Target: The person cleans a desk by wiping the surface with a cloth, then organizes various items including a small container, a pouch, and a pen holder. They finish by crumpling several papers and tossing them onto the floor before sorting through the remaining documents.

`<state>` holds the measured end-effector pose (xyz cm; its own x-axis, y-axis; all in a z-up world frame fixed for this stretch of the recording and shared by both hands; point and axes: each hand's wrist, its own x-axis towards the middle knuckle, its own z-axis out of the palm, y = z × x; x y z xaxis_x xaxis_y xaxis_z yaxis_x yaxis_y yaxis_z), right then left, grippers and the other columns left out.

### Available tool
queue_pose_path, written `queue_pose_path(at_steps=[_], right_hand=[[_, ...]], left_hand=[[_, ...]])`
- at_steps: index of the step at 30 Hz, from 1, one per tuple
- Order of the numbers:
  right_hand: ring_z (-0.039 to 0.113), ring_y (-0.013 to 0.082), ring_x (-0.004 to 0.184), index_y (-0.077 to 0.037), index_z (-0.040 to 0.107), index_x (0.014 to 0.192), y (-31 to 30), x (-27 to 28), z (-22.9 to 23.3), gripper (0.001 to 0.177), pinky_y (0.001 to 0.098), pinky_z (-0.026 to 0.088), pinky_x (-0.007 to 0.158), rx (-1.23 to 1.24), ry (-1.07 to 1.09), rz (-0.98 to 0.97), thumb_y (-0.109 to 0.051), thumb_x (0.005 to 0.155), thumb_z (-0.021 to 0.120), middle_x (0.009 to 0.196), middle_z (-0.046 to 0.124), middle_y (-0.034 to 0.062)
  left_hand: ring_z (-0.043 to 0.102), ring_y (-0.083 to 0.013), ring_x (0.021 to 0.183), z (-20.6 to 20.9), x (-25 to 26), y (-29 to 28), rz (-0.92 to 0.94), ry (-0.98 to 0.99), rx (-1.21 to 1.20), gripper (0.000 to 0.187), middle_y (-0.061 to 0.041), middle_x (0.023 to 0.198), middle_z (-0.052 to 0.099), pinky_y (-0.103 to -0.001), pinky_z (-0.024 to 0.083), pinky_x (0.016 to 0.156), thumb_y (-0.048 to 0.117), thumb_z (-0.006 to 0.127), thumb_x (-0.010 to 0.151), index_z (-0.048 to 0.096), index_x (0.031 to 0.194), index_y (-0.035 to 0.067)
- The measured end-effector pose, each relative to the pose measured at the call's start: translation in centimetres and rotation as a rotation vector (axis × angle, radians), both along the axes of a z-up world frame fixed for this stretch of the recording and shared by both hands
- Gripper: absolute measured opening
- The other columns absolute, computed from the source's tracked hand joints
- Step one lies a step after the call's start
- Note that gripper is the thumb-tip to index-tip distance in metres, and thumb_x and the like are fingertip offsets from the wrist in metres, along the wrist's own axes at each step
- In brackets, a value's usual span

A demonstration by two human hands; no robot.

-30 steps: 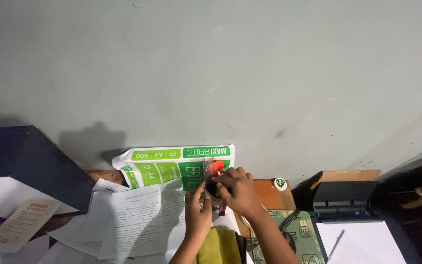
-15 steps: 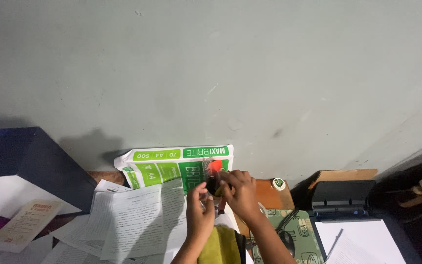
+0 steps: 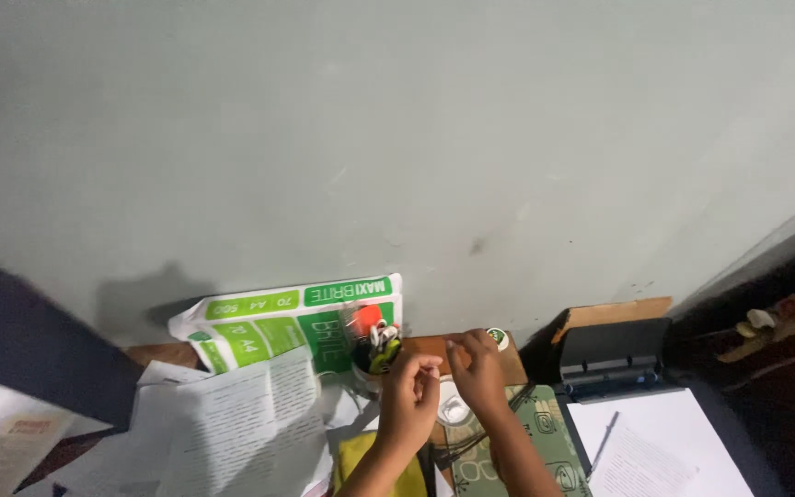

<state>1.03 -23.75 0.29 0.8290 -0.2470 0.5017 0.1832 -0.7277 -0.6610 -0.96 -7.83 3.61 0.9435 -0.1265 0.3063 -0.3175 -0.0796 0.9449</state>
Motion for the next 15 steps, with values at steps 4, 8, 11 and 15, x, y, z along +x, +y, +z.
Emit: queue_pose_path(at_steps=[4, 8, 11, 15], right_hand=[[0.067, 0.0276, 0.078, -0.005, 0.076, 0.099, -3.3, -0.4, -2.1, 0.016, 0.0378, 0.055, 0.067, 0.116, 0.144, -0.083, -0.013, 0.086, 0.07, 0.094, 0.069, 0.0115], [0.069, 0.0256, 0.081, -0.003, 0.074, 0.1, -7.1, 0.0, -7.2, 0.018, 0.0366, 0.057, 0.066, 0.063, 0.09, -0.12, -0.012, 0.084, 0.073, 0.114, 0.066, 0.0153], [0.07, 0.0266, 0.082, -0.003, 0.072, 0.107, -10.0, 0.3, -12.2, 0.029, 0.0382, 0.057, 0.07, 0.152, 0.198, -0.207, -0.012, 0.08, 0.075, 0.111, 0.066, 0.016], [0.069, 0.0296, 0.087, -0.004, 0.068, 0.12, -13.2, 0.4, -17.6, 0.045, 0.0419, 0.056, 0.078, 0.139, 0.375, -0.441, -0.018, 0.079, 0.08, 0.096, 0.07, 0.0148]], left_hand=[[0.064, -0.0113, 0.076, -3.2, 0.3, -2.6, -0.103, 0.091, -0.048, 0.015, -0.003, 0.089, 0.067, -0.027, 0.052, 0.065, 0.004, 0.065, 0.095, 0.066, 0.11, 0.006], [0.069, -0.0129, 0.078, -4.9, 1.3, -4.8, -0.126, 0.236, 0.029, 0.019, -0.003, 0.097, 0.067, -0.027, 0.055, 0.067, 0.006, 0.064, 0.094, 0.066, 0.112, 0.009], [0.069, -0.0133, 0.082, -7.3, 2.3, -6.4, -0.138, 0.239, 0.042, 0.02, -0.004, 0.102, 0.066, -0.028, 0.056, 0.067, 0.006, 0.065, 0.092, 0.066, 0.112, 0.009], [0.069, -0.0141, 0.083, -11.0, 3.6, -8.7, -0.132, 0.301, 0.044, 0.021, -0.003, 0.103, 0.067, -0.03, 0.056, 0.067, 0.006, 0.066, 0.091, 0.065, 0.112, 0.01]])
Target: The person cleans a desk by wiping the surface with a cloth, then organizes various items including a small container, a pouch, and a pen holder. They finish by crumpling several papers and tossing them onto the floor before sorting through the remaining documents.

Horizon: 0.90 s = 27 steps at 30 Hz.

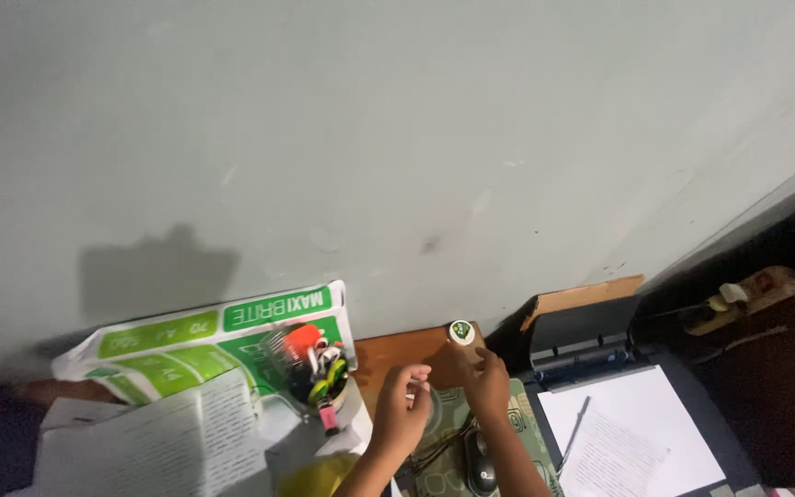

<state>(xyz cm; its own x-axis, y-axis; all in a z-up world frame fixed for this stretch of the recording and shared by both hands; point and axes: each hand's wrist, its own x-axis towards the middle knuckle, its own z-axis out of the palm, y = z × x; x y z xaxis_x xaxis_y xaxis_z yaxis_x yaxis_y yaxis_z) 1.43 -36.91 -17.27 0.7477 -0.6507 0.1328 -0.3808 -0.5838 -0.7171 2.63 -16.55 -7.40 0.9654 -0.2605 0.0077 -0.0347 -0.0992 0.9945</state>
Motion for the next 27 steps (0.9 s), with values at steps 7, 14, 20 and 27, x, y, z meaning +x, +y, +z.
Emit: queue_pose_path(at_steps=[7, 14, 20, 27], right_hand=[[0.064, 0.0358, 0.107, -0.008, 0.063, 0.127, -2.1, 2.0, -2.9, 0.068, 0.0481, 0.052, 0.085, -0.062, 0.187, -0.067, -0.031, 0.069, 0.09, 0.117, 0.067, 0.0155], [0.059, 0.0316, 0.119, -0.025, 0.059, 0.136, -1.1, 5.4, 0.0, 0.08, 0.0589, 0.043, 0.09, -0.03, 0.325, -0.102, -0.046, 0.065, 0.089, 0.126, 0.064, 0.0069], [0.059, 0.0311, 0.117, -0.026, 0.062, 0.133, -0.4, 6.3, 2.3, 0.071, 0.0584, 0.042, 0.09, -0.047, 0.431, -0.114, -0.048, 0.07, 0.088, 0.123, 0.064, 0.0068], [0.066, 0.0244, 0.099, -0.01, 0.068, 0.118, 1.2, 4.0, 4.8, 0.053, 0.042, 0.048, 0.083, 0.064, 0.223, -0.03, -0.033, 0.075, 0.088, 0.104, 0.069, 0.008]], left_hand=[[0.073, -0.0118, 0.084, -3.2, 1.7, -2.6, 0.006, 0.106, 0.152, 0.023, -0.002, 0.102, 0.07, -0.029, 0.059, 0.069, 0.009, 0.068, 0.091, 0.068, 0.114, 0.013], [0.072, -0.012, 0.088, -6.6, 2.3, -4.2, -0.04, 0.151, 0.13, 0.025, -0.001, 0.104, 0.07, -0.029, 0.058, 0.072, 0.007, 0.065, 0.092, 0.067, 0.117, 0.011], [0.072, -0.0115, 0.089, -7.3, 2.5, -4.3, -0.076, 0.216, 0.147, 0.026, 0.0, 0.103, 0.071, -0.028, 0.059, 0.075, 0.008, 0.063, 0.094, 0.067, 0.119, 0.011], [0.071, -0.0096, 0.086, -6.4, 1.9, -3.2, -0.058, 0.179, 0.134, 0.025, 0.0, 0.106, 0.071, -0.028, 0.058, 0.074, 0.01, 0.065, 0.093, 0.066, 0.119, 0.01]])
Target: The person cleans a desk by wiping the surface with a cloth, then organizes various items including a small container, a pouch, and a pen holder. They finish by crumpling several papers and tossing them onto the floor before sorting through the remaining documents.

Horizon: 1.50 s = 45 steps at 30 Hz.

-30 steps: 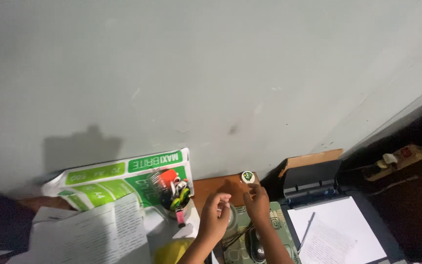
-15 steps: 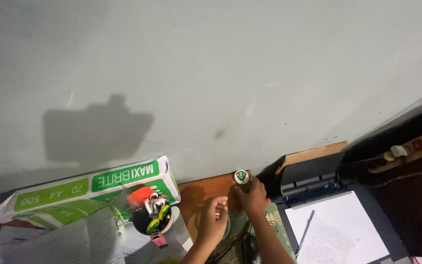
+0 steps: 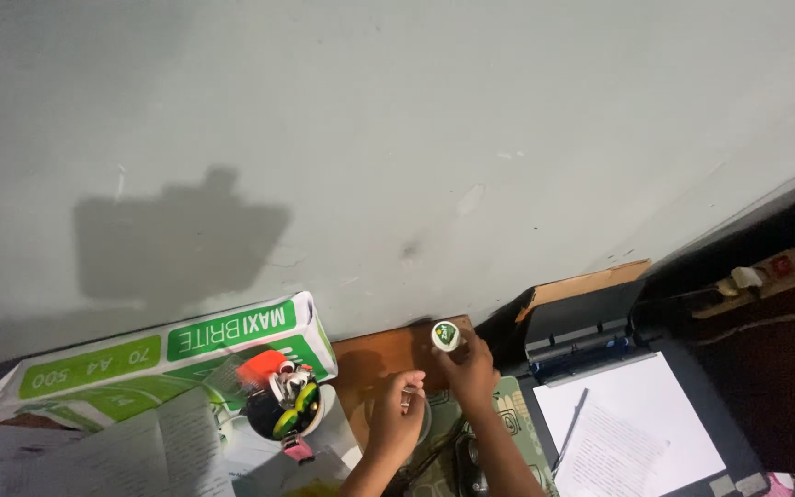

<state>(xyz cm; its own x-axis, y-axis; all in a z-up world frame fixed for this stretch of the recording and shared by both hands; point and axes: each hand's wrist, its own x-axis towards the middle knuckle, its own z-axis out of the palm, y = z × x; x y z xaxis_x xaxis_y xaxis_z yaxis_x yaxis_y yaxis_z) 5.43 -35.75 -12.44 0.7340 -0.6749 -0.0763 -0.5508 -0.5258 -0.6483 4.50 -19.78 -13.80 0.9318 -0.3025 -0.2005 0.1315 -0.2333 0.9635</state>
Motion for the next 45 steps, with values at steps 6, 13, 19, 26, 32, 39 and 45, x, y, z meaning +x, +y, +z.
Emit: queue_pose_path(at_steps=[6, 13, 19, 26, 32, 39, 45], right_hand=[[0.064, 0.0165, 0.085, -0.006, 0.062, 0.12, 4.0, -4.6, 2.5, 0.055, 0.0326, 0.053, 0.077, 0.223, -0.344, 0.15, -0.017, 0.072, 0.088, 0.099, 0.07, 0.0051], [0.061, 0.0178, 0.097, -0.003, 0.057, 0.123, 9.5, -10.7, 6.3, 0.059, 0.0328, 0.051, 0.086, 0.379, -0.381, 0.403, -0.008, 0.071, 0.085, 0.105, 0.066, 0.0072], [0.062, 0.0156, 0.094, -0.006, 0.057, 0.121, 14.4, -14.3, 8.4, 0.056, 0.0323, 0.052, 0.083, 0.531, -0.358, 0.553, -0.009, 0.073, 0.086, 0.103, 0.067, 0.0051], [0.065, 0.0165, 0.105, -0.007, 0.051, 0.128, 18.8, -17.4, 9.9, 0.06, 0.0325, 0.053, 0.092, 0.745, -0.177, 0.673, -0.004, 0.076, 0.08, 0.112, 0.066, 0.0064], [0.062, 0.0193, 0.117, -0.004, 0.051, 0.132, 21.3, -19.8, 9.6, 0.059, 0.0341, 0.051, 0.101, 0.823, -0.235, 0.759, -0.002, 0.079, 0.077, 0.121, 0.064, 0.0102], [0.062, 0.023, 0.119, -0.003, 0.054, 0.142, 21.8, -21.3, 8.3, 0.063, 0.0374, 0.048, 0.102, 0.547, -0.273, 0.847, -0.009, 0.083, 0.075, 0.127, 0.064, 0.0114], [0.064, 0.0318, 0.099, -0.003, 0.057, 0.132, 18.7, -20.6, -0.5, 0.064, 0.0436, 0.051, 0.088, 0.048, -0.343, 0.32, -0.027, 0.077, 0.081, 0.109, 0.063, 0.0149]], left_hand=[[0.07, -0.0189, 0.081, 0.6, -2.3, 2.5, 0.027, 0.022, -0.03, 0.034, -0.007, 0.108, 0.072, -0.031, 0.058, 0.075, 0.003, 0.064, 0.092, 0.067, 0.125, 0.009], [0.064, -0.0264, 0.117, 8.3, -6.7, 8.8, 0.005, -0.199, -0.195, 0.082, -0.013, 0.141, 0.052, -0.034, 0.056, 0.084, -0.004, 0.071, 0.079, 0.034, 0.15, 0.011], [0.063, -0.0329, 0.117, 9.7, -11.4, 14.7, 0.059, -0.366, 0.007, 0.086, -0.017, 0.138, 0.053, -0.039, 0.055, 0.088, 0.001, 0.081, 0.069, 0.043, 0.145, 0.01], [0.06, -0.0388, 0.115, 11.3, -15.7, 19.7, 0.102, -0.423, 0.237, 0.082, -0.018, 0.124, 0.062, -0.046, 0.049, 0.094, 0.007, 0.086, 0.065, 0.05, 0.138, 0.01], [0.057, -0.0433, 0.119, 9.7, -18.2, 22.2, 0.127, -0.45, 0.194, 0.082, -0.021, 0.128, 0.06, -0.048, 0.047, 0.097, 0.007, 0.086, 0.066, 0.049, 0.139, 0.009], [0.056, -0.0424, 0.119, 11.7, -19.5, 24.0, 0.128, -0.444, 0.263, 0.075, -0.019, 0.125, 0.06, -0.05, 0.046, 0.099, 0.015, 0.087, 0.074, 0.051, 0.139, 0.011], [0.055, -0.0399, 0.118, 11.3, -20.0, 25.2, 0.054, -0.397, 0.291, 0.072, -0.016, 0.124, 0.057, -0.049, 0.046, 0.098, 0.013, 0.083, 0.077, 0.051, 0.142, 0.016]])
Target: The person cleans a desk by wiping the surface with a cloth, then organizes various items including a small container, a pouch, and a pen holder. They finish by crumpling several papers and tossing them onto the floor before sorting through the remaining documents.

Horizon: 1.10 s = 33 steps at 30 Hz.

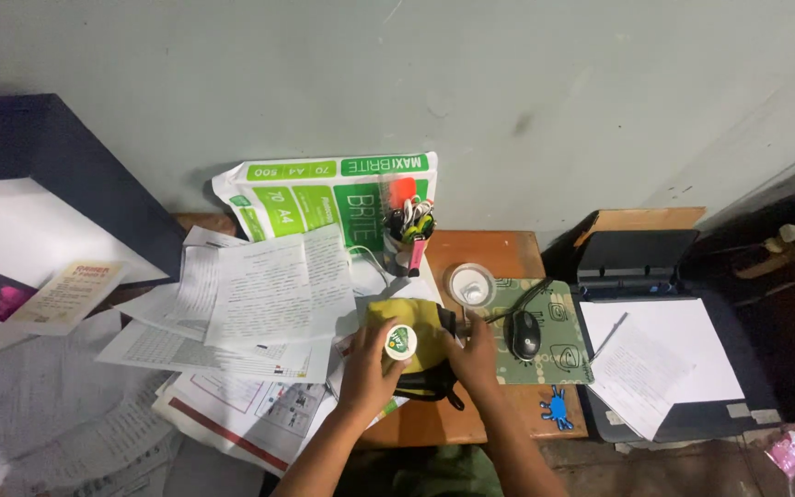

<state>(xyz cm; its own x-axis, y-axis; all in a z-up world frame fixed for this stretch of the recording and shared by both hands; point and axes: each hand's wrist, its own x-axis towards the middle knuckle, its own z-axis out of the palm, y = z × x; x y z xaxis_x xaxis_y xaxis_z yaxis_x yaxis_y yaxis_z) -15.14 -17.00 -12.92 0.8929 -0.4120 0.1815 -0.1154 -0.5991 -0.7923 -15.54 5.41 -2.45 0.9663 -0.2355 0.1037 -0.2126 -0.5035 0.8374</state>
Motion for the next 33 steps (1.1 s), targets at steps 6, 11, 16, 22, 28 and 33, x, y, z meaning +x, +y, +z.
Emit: queue_pose_path(at_steps=[6, 11, 16, 22, 28, 33], right_hand=[[0.057, 0.0362, 0.113, -0.013, 0.077, 0.105, 1.3, 0.1, 4.7, 0.044, 0.047, 0.048, 0.096, -0.291, 0.42, 0.065, -0.04, 0.072, 0.087, 0.114, 0.061, 0.017], [0.059, 0.0348, 0.11, -0.004, 0.071, 0.108, 0.4, 0.1, 1.6, 0.043, 0.0449, 0.051, 0.094, -0.114, 0.037, 0.154, -0.029, 0.075, 0.081, 0.115, 0.061, 0.0182], [0.061, 0.0328, 0.108, -0.008, 0.065, 0.132, 1.5, -1.3, 5.8, 0.049, 0.0458, 0.05, 0.093, 1.056, 0.195, 0.193, -0.019, 0.084, 0.066, 0.121, 0.065, 0.0202], [0.067, 0.0308, 0.117, -0.009, 0.055, 0.141, 4.8, -2.2, 15.6, 0.066, 0.0463, 0.056, 0.096, 1.665, 0.215, 0.214, -0.052, 0.092, 0.05, 0.135, 0.068, 0.0152], [0.067, 0.0313, 0.114, -0.007, 0.055, 0.143, 3.6, -2.4, 11.7, 0.068, 0.0462, 0.056, 0.096, 1.703, 0.408, 0.263, -0.054, 0.094, 0.056, 0.13, 0.068, 0.017], [0.072, 0.0308, 0.1, -0.003, 0.062, 0.132, 2.2, -2.6, 10.3, 0.062, 0.0464, 0.059, 0.087, 1.639, 0.532, 0.265, -0.051, 0.093, 0.059, 0.117, 0.074, 0.0168]], left_hand=[[0.055, -0.0383, 0.12, 0.5, -0.1, 0.3, -0.023, -0.102, -0.063, 0.074, -0.014, 0.125, 0.063, -0.049, 0.042, 0.103, 0.011, 0.084, 0.074, 0.053, 0.141, 0.016], [0.054, -0.0372, 0.124, 0.9, 0.0, 0.4, 0.008, -0.117, -0.08, 0.072, -0.014, 0.129, 0.062, -0.049, 0.041, 0.106, 0.013, 0.085, 0.075, 0.055, 0.14, 0.016], [0.047, -0.0393, 0.131, 3.8, -0.3, 0.2, 0.041, -0.132, 0.006, 0.075, -0.016, 0.139, 0.052, -0.052, 0.038, 0.107, 0.024, 0.089, 0.071, 0.057, 0.139, 0.022], [0.033, -0.0419, 0.141, 5.5, -0.6, -0.5, 0.031, -0.218, 0.067, 0.075, -0.018, 0.153, 0.036, -0.059, 0.029, 0.111, 0.032, 0.086, 0.073, 0.056, 0.142, 0.024], [0.033, -0.0421, 0.142, 7.1, -1.0, -1.3, 0.026, -0.306, 0.113, 0.077, -0.018, 0.155, 0.035, -0.057, 0.03, 0.109, 0.029, 0.087, 0.063, 0.063, 0.136, 0.026], [0.033, -0.0428, 0.14, 8.7, -0.7, -0.7, -0.015, -0.32, 0.201, 0.079, -0.015, 0.154, 0.037, -0.058, 0.028, 0.108, 0.032, 0.088, 0.061, 0.063, 0.135, 0.029]])
